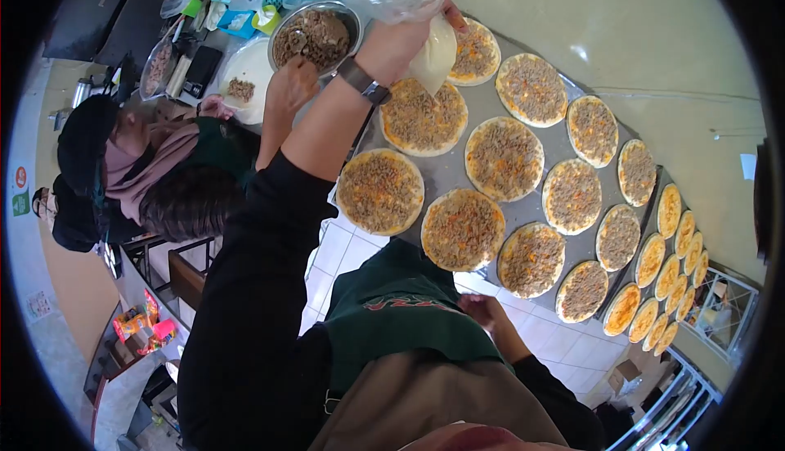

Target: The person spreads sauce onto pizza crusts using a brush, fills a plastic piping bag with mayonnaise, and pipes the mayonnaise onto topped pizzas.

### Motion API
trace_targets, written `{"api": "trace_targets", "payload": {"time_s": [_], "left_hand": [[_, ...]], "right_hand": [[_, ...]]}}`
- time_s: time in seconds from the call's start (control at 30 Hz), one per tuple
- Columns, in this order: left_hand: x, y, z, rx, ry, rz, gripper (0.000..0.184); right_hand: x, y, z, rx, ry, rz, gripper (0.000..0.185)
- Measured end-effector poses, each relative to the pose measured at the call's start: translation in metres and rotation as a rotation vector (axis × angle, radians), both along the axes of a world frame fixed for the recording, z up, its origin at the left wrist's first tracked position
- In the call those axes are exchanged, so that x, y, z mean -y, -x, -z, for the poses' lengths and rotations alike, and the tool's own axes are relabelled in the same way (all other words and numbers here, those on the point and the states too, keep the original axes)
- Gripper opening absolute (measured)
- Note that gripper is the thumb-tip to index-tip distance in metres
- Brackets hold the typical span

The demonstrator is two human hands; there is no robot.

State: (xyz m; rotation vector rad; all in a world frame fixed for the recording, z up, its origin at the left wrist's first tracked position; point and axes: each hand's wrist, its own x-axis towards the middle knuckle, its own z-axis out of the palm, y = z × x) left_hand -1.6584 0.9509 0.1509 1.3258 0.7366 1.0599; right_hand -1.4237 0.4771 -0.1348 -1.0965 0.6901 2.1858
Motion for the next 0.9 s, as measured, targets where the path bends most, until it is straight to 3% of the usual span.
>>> {"api": "trace_targets", "payload": {"time_s": [0.07, 0.1, 0.13, 0.2, 0.3, 0.4, 0.47, 0.53, 0.67, 0.73, 0.77, 0.87, 0.9], "left_hand": [[-0.030, -0.003, 0.003, -0.134, -0.062, -0.022, 0.034], [-0.048, -0.004, 0.016, 0.037, 0.093, 0.061, 0.029], [-0.054, -0.007, 0.012, 0.046, 0.102, 0.057, 0.029], [-0.070, -0.016, -0.005, -0.081, -0.036, -0.058, 0.035], [-0.107, -0.028, 0.011, -0.056, -0.107, -0.132, 0.031], [-0.144, -0.039, 0.031, -0.164, -0.170, -0.148, 0.025], [-0.159, -0.046, 0.036, -0.200, -0.181, -0.140, 0.022], [-0.169, -0.052, 0.044, -0.236, -0.181, -0.136, 0.019], [-0.187, -0.066, 0.054, -0.228, -0.159, -0.176, 0.015], [-0.195, -0.073, 0.060, 0.074, 0.052, -0.160, 0.017], [-0.200, -0.074, 0.067, 0.075, 0.063, -0.164, 0.017], [-0.226, -0.075, 0.087, 0.061, 0.092, -0.157, 0.017], [-0.231, -0.075, 0.089, 0.177, 0.092, -0.116, 0.017]], "right_hand": [[-0.049, -0.013, -0.083, 0.219, -0.076, -0.425, 0.023], [-0.071, -0.021, -0.100, 0.248, -0.348, -0.522, 0.025], [-0.099, -0.030, -0.113, 0.269, -0.625, -0.616, 0.027], [-0.187, -0.036, -0.138, 0.494, -0.753, -0.735, 0.027], [-0.328, -0.020, -0.160, 0.823, -1.041, -0.554, 0.038], [-0.454, 0.003, -0.169, 1.053, -1.322, -0.430, 0.068], [-0.523, 0.022, -0.168, 1.272, -1.515, -0.467, 0.079], [-0.575, 0.034, -0.150, 1.132, -1.577, -0.389, 0.086], [-0.630, 0.045, -0.135, 1.032, -1.664, -0.396, 0.082], [-0.641, 0.048, -0.137, 0.883, -1.508, -0.502, 0.073], [-0.644, 0.051, -0.138, 0.850, -1.534, -0.439, 0.063], [-0.656, 0.059, -0.130, 0.759, -1.547, -0.249, 0.056], [-0.660, 0.061, -0.125, 0.755, -1.544, -0.253, 0.056]]}}
